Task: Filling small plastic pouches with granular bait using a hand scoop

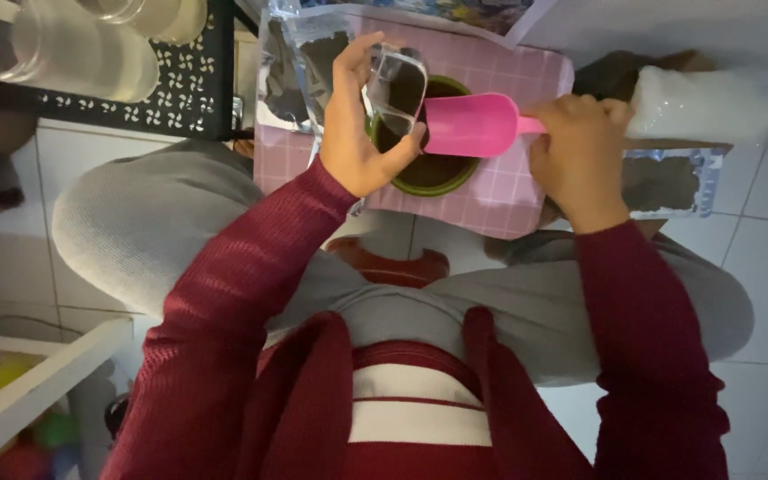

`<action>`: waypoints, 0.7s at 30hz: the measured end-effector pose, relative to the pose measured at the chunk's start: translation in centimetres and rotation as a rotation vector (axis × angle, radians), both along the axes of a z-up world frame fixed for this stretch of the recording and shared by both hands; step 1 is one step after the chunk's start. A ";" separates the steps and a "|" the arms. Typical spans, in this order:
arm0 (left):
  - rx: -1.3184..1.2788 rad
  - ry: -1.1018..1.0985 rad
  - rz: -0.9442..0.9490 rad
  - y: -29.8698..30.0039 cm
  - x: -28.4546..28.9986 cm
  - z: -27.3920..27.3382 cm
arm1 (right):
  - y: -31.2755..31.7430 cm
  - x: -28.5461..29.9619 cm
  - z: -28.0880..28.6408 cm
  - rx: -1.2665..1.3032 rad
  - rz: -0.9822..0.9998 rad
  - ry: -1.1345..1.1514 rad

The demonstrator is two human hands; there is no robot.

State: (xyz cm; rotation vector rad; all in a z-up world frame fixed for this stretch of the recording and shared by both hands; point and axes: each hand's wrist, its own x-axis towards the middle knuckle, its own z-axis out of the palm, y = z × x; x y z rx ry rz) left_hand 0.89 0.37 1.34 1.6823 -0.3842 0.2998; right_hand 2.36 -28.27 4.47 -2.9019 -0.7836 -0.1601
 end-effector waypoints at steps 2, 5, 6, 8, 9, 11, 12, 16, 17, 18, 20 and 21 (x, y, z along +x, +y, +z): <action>0.011 0.002 -0.001 0.0 0.0 -0.1 | 0.3 0.1 -0.3 0.017 0.003 0.017; 0.044 0.010 0.011 0.1 0.0 -0.3 | 0.2 0.2 -0.6 0.037 -0.006 0.068; 0.066 0.011 0.023 0.1 0.0 -0.4 | 0.1 0.3 -0.7 0.040 -0.019 0.097; 0.078 0.010 0.030 0.1 0.1 -0.4 | -0.9 0.4 -1.2 0.071 -0.008 0.084; 0.090 0.011 0.038 0.1 0.1 -0.4 | -1.4 0.4 -1.3 0.100 0.004 0.073; 0.077 0.015 0.031 0.2 0.1 -0.3 | -2.0 0.5 -1.7 0.145 -0.014 0.111; 0.064 0.020 0.021 0.1 0.1 -0.2 | -2.4 0.6 -1.8 0.191 -0.036 0.149; 0.079 0.022 0.030 0.0 0.3 -0.3 | -4.1 0.6 -3.0 0.261 -0.110 0.248; 0.073 0.022 0.018 0.0 0.3 -0.2 | -4.4 0.6 -3.0 0.341 -0.160 0.307; 0.068 0.023 0.007 0.0 0.2 -0.2 | -4.7 0.5 -3.1 0.420 -0.209 0.367; 0.079 0.018 0.017 0.0 0.4 -0.7 | -5.7 0.1 -3.4 0.445 -0.257 0.402; 0.092 0.012 0.026 0.0 0.4 -1.0 | -6.3 -0.1 -3.6 0.470 -0.305 0.437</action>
